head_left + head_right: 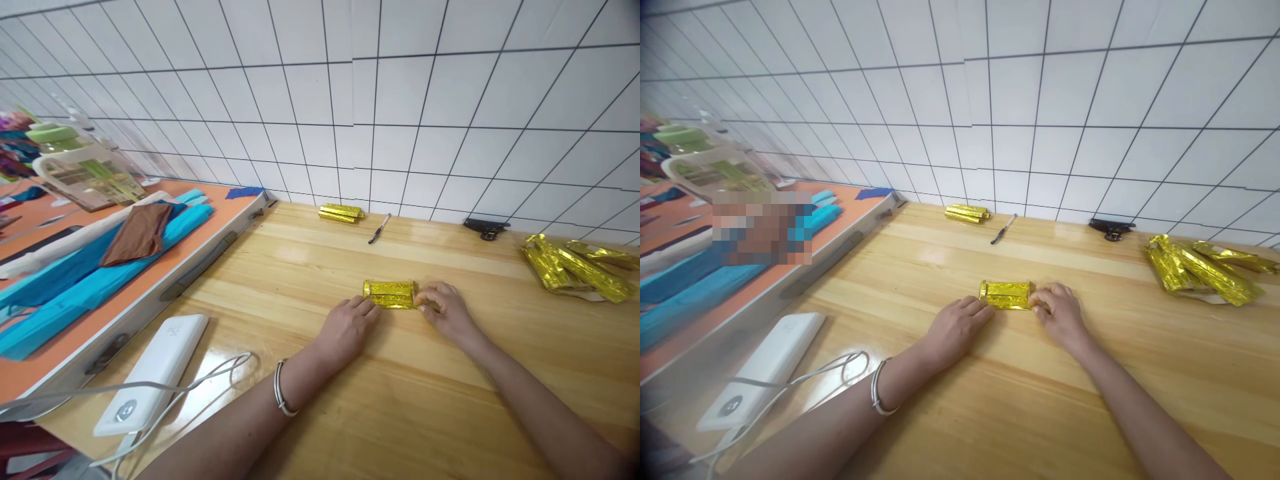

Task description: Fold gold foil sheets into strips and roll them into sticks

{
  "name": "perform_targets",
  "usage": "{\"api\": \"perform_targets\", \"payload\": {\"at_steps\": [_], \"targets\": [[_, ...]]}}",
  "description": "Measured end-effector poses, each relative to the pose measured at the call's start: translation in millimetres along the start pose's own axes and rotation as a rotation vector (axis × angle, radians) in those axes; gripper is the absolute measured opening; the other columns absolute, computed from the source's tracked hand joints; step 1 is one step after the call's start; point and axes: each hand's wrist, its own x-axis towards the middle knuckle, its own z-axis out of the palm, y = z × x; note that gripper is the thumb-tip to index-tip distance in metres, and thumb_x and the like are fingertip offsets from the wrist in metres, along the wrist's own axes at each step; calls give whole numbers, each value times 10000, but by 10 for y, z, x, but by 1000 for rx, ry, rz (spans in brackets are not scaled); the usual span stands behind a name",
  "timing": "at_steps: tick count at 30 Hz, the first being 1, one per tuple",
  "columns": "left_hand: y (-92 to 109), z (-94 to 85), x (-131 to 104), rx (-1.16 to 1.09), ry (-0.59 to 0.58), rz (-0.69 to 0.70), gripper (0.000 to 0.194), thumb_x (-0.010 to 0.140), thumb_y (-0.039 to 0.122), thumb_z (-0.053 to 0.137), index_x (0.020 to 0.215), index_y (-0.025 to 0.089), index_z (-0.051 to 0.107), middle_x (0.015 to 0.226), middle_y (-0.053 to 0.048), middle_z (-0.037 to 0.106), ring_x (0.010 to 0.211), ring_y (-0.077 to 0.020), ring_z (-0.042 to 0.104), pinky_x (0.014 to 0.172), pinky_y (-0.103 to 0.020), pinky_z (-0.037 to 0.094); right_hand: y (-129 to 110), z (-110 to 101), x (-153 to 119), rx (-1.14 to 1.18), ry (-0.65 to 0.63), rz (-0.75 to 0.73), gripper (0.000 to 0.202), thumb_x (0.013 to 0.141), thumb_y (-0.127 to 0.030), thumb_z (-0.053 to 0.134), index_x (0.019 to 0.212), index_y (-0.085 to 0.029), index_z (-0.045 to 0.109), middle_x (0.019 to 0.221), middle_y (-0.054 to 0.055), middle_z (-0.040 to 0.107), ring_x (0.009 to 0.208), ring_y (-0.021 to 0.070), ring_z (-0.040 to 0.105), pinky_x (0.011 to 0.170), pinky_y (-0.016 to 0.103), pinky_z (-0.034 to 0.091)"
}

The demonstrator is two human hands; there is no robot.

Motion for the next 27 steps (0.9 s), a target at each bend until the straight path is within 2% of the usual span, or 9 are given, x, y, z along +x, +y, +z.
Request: {"api": "perform_targets", "payload": {"at_steps": [4,7,10,14,17,22,27], "targets": [[50,-19,-21,102,-57,33,306,862,156,450,1163,205,486,1022,-68,580,939,-214,493,725,-329,407,-107,3,-56,-67,84,-50,214,743,-191,530,896,-260,663,1057,52,555,1007,242,481,879,399,382],[59,-12,-5,139,-83,30,299,865,166,441,1156,212,491,1037,-78,574,946,-213,491,695,-319,391,-176,-18,-67,-93,96,-121,280,765,-142,501,958,-267,660,1131,62,514,1066,247,452,909,410,379],[67,-12,1,155,-90,28,345,853,163,444,1193,216,467,1047,-80,572,929,-213,494,673,-317,378,-195,-39,-65,-126,67,-208,389,785,-83,457,1033,-312,650,1207,48,480,1148,248,408,954,428,357],[86,-31,-21,163,-79,43,513,829,157,463,1321,239,345,1039,-68,577,902,-211,499,682,-320,368,-160,-47,-63,-159,17,-295,530,774,-15,424,1105,-381,617,1275,8,460,1206,241,376,985,439,344],[93,-42,-38,160,-74,64,525,846,172,443,1349,246,309,1050,-59,576,912,-210,500,706,-322,368,-148,-53,-68,-168,-4,-322,584,766,13,413,1129,-404,601,1292,-7,470,1226,236,374,988,442,354],[86,-34,-30,160,-86,58,514,850,158,411,1352,202,312,1097,-82,565,935,-210,502,704,-323,366,-183,-72,-86,-207,-78,-335,614,785,10,411,1183,-436,551,1349,-42,449,1273,232,341,996,458,354],[70,-25,-18,148,-103,41,517,836,157,427,1341,207,331,1116,-91,557,932,-212,495,710,-323,360,-204,-75,-100,-223,-114,-362,528,852,-54,409,1207,-424,535,1400,-38,405,1293,246,325,995,462,349]]}}
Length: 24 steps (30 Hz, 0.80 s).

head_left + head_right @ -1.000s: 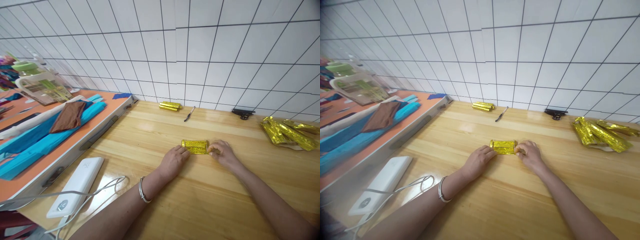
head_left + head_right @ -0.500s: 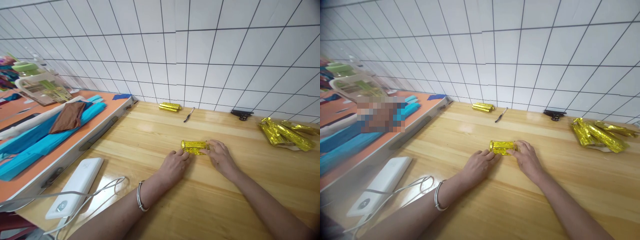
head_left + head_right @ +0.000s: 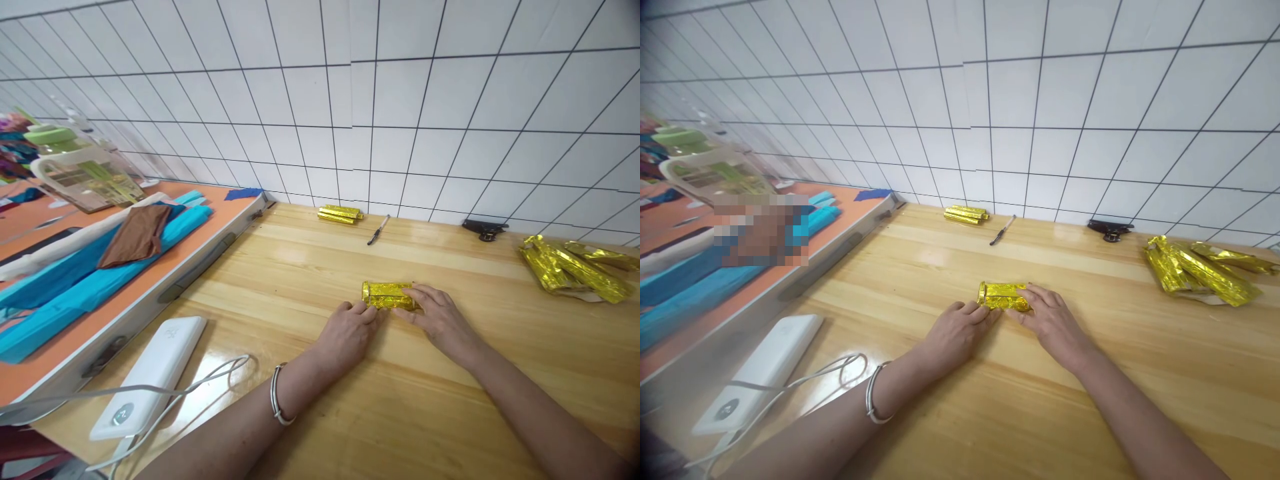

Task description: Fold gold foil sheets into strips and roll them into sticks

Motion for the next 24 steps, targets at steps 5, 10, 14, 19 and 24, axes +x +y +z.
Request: {"api": "perform_targets", "payload": {"at_steps": [5,10,14,19,24], "targets": [[-13,-14,11,16,11,7,499,831,159,441,1321,199,356,1108,-83,548,954,-220,482,727,-331,369,-13,-4,5,-83,-20,-41,510,880,-96,427,1274,-419,464,1434,-20,358,1315,251,292,985,458,354],[-33,-48,27,22,15,2,469,835,167,442,1299,206,386,1107,-84,535,954,-221,469,735,-335,377,-35,-12,24,-177,-74,-62,519,881,-80,429,1305,-379,436,1433,33,357,1331,270,252,965,462,363],[-54,-73,27,4,18,3,466,838,165,439,1298,229,397,1113,-83,530,956,-219,465,742,-329,377,-32,2,30,-180,-88,-61,541,879,-77,425,1315,-397,414,1439,18,350,1346,264,221,970,458,363],[-115,-28,-11,-55,38,-3,486,837,171,452,1314,237,390,1093,-66,543,935,-208,469,772,-331,373,21,-11,-13,-153,-52,-32,630,828,-22,448,1301,-437,416,1482,-16,263,1358,267,190,978,474,354],[-178,47,-44,-101,57,17,498,845,192,468,1332,252,381,1087,-60,555,932,-208,468,786,-342,363,147,-48,-96,-144,-30,1,741,730,62,446,1275,-440,450,1502,-39,200,1364,278,166,958,480,369]]}}
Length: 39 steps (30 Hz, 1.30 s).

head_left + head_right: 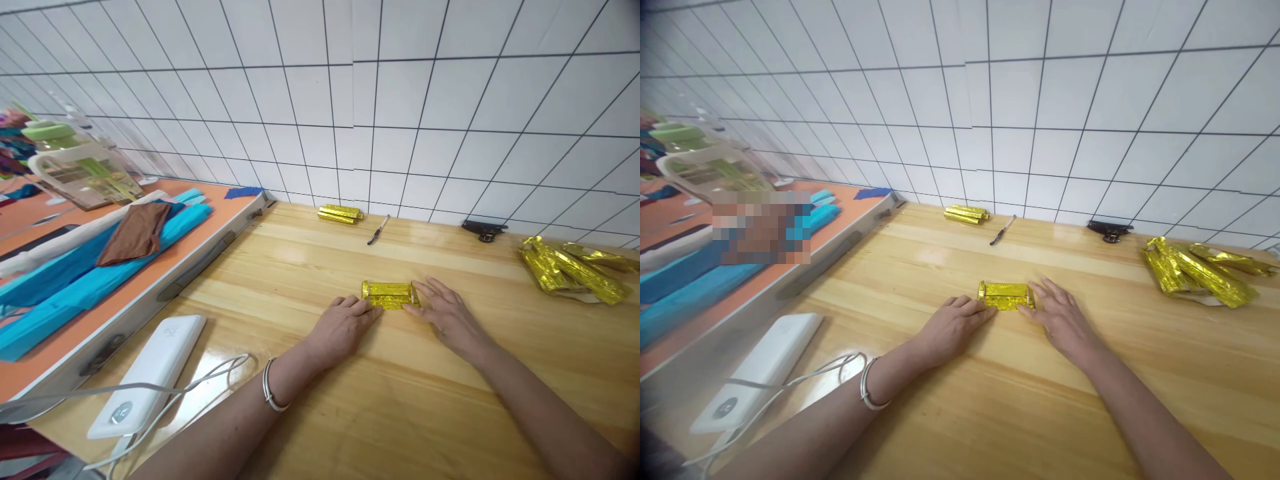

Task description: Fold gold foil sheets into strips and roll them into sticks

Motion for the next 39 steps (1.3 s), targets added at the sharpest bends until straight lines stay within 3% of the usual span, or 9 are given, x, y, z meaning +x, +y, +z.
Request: {"api": "perform_targets", "payload": {"at_steps": [4,8,14,19,25,39], "targets": [[-8,29,25,14,39,-7,442,867,210,464,1304,263,420,1072,-63,560,923,-210,474,764,-343,364,17,11,-29,-14,-10,-16,724,729,47,460,1276,-427,456,1487,-11,248,1357,293,177,942,499,376],[-49,23,67,30,69,50,365,907,217,427,1269,249,456,1043,-62,571,927,-195,483,778,-324,377,-13,27,-28,-4,68,-28,682,736,43,447,1269,-382,482,1433,19,352,1326,274,253,939,479,397],[-161,-60,126,19,90,213,292,937,203,376,1201,202,499,1030,-79,588,995,-186,495,845,-319,386,74,18,-12,111,242,26,274,846,-166,514,1096,-213,616,1039,91,613,1040,221,511,887,403,442],[-185,-102,195,38,66,269,240,938,189,357,1092,168,540,927,-79,584,906,-180,518,826,-315,420,94,-10,-13,109,241,16,177,852,-254,544,996,-197,630,929,81,635,921,209,545,794,372,452],[-217,-30,181,74,65,279,227,939,181,335,1042,161,536,912,-75,566,853,-175,512,777,-301,456,2,-32,-17,107,221,3,145,869,-220,515,960,-187,624,905,71,644,895,193,557,800,355,425],[-291,164,173,-59,243,194,218,918,132,363,1032,163,546,962,-65,588,896,-149,526,800,-272,463,35,33,75,116,153,23,194,871,-299,519,976,-190,641,895,74,639,866,190,542,753,332,444]]}}
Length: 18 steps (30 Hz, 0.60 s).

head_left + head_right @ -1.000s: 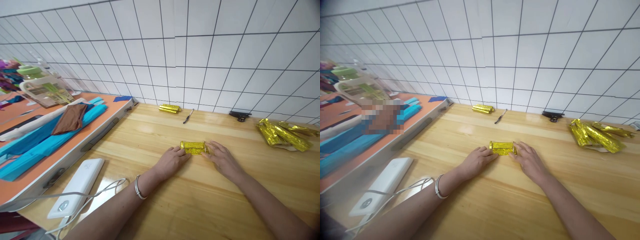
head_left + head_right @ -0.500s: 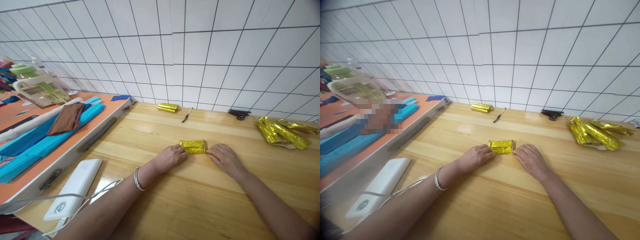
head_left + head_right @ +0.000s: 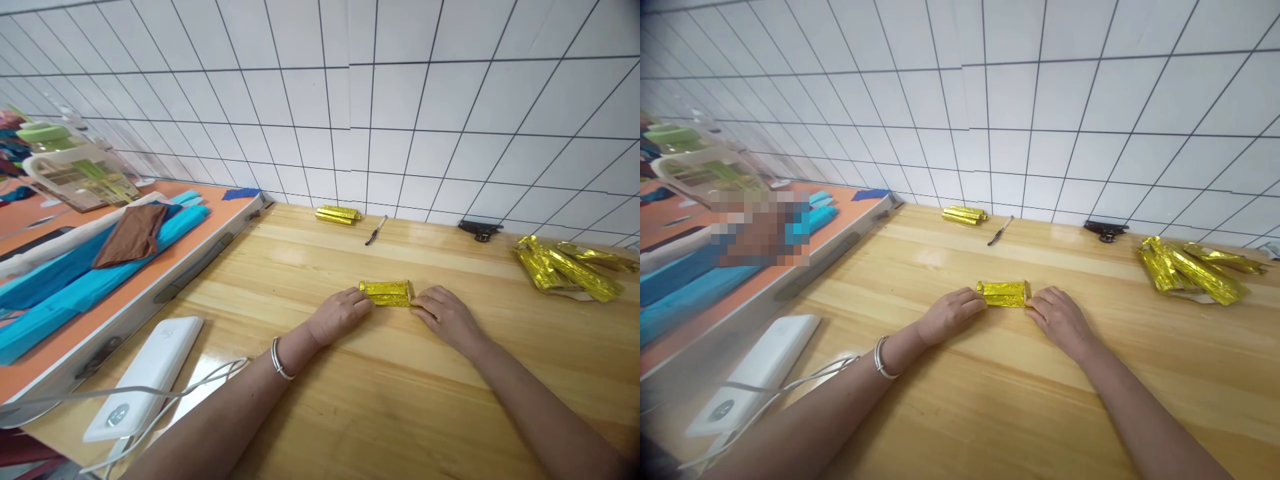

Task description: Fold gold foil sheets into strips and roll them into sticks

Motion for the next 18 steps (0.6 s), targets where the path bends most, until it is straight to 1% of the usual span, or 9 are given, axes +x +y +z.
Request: {"api": "perform_targets", "payload": {"at_steps": [3,5,7,9,14,18], "targets": [[-14,36,-3,-32,31,-24,218,905,116,365,1004,163,554,927,-63,588,891,-147,533,791,-269,470,-50,4,7,-139,-13,-21,193,885,-216,478,984,-169,636,860,82,624,842,198,525,751,340,425],[-13,43,-1,-41,41,-23,218,900,115,362,982,160,559,905,-62,587,875,-146,535,784,-272,473,-87,7,10,-228,-24,-40,228,882,-135,441,1004,-161,631,840,86,613,830,202,515,749,344,412],[-9,43,0,-54,49,-17,217,896,111,361,967,160,560,900,-61,586,859,-142,537,779,-272,474,-110,12,16,-272,-36,-57,260,873,-94,425,1029,-156,623,835,88,606,826,203,511,743,342,407],[-13,47,-3,-75,65,-23,212,887,102,366,959,160,557,905,-61,585,858,-140,539,778,-272,475,-115,21,24,-271,-28,-48,248,874,-109,436,1035,-153,619,835,88,605,825,203,512,737,341,409],[-50,86,-27,-176,133,-93,213,846,70,389,950,165,549,895,-61,581,887,-139,544,784,-264,480,-87,43,17,-166,52,-29,194,880,-219,493,1019,-175,622,868,86,622,844,194,530,748,331,427],[-51,96,-41,-250,142,-98,231,837,57,389,966,170,544,915,-60,579,885,-132,549,793,-266,480,-90,43,-26,-148,76,-45,187,884,-172,473,972,-187,637,835,67,626,788,169,529,740,319,427]]}}
